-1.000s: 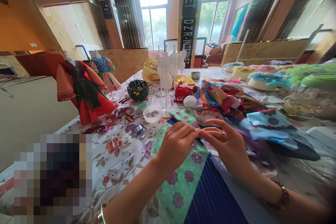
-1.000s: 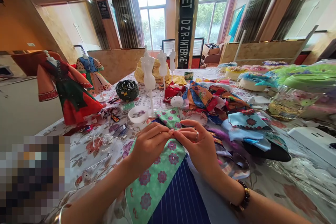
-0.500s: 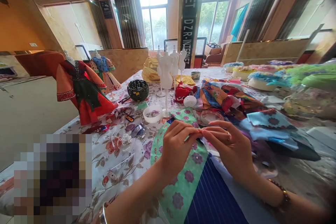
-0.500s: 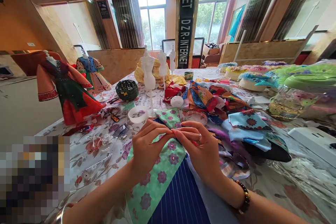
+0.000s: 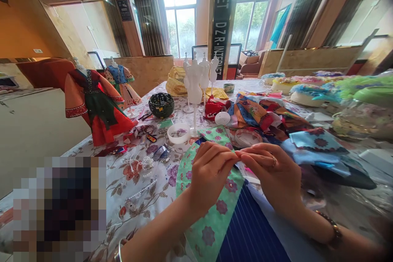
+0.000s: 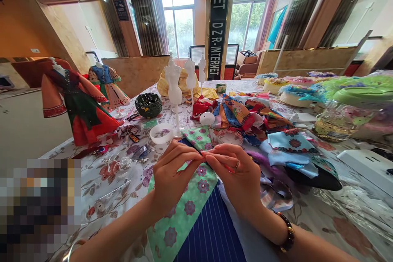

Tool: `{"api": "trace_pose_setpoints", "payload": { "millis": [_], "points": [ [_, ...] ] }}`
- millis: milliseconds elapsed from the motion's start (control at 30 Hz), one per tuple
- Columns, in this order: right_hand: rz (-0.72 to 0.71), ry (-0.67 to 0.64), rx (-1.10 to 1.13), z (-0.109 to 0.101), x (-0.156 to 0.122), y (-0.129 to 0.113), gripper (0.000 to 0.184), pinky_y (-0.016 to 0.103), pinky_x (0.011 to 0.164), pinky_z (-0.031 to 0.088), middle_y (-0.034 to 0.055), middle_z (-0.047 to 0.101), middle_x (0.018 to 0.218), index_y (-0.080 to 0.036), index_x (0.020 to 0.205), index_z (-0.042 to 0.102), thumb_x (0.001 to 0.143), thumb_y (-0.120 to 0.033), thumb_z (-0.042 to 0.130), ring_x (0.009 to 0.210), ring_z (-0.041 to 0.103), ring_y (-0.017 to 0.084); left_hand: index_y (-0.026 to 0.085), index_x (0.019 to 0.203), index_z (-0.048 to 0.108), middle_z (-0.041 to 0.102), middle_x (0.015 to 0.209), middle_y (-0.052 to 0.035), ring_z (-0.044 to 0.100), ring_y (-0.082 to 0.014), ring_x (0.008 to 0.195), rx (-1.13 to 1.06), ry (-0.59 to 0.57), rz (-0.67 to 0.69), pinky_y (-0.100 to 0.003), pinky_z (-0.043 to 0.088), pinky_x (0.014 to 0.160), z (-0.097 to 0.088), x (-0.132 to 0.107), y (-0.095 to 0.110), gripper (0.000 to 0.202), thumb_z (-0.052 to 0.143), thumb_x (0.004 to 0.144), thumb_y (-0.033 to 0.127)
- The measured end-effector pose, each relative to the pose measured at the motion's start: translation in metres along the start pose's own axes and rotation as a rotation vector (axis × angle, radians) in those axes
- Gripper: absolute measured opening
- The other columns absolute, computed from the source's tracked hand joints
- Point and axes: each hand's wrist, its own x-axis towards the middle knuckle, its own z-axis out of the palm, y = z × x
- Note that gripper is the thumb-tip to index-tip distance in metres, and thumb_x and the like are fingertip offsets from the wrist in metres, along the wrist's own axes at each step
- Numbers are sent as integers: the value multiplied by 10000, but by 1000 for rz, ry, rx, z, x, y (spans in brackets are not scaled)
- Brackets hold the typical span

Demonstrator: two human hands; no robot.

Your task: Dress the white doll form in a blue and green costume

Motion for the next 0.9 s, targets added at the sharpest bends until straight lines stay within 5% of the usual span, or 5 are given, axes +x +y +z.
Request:
{"api": "trace_pose_setpoints", "payload": {
  "millis": [200,367,667,900],
  "points": [
    [48,-5,55,-2,0,-1,233,385,796,587,-55,732,768,-344,849,596,701,-286,766,793,720,205,188,857,634,711,777,3,618,-133,742,130,-11,190,-295,512,718,-7,0,0,92,654,801,118],
    [33,14,22,-3,2,2,248,362,712,606,-34,729,762,-300,850,597,678,-319,775,792,718,209,191,816,624,729,826,-5,651,-134,794,43,10,136,-295,543,734,-5,2,2,91,665,790,114],
    [29,44,-52,-1,2,0,222,391,705,618,-28,733,766,-307,833,614,679,-327,772,765,725,234,202,702,640,745,782,-16,701,-141,743,-235,50,-228,-286,582,674,3,0,7,119,686,760,108],
    [-20,70,-141,-2,2,3,229,355,598,609,-4,722,781,-295,852,620,686,-322,774,737,720,241,209,676,509,725,682,24,706,-161,698,-537,96,-784,-276,556,664,6,5,13,244,745,682,146]
  ]
}}
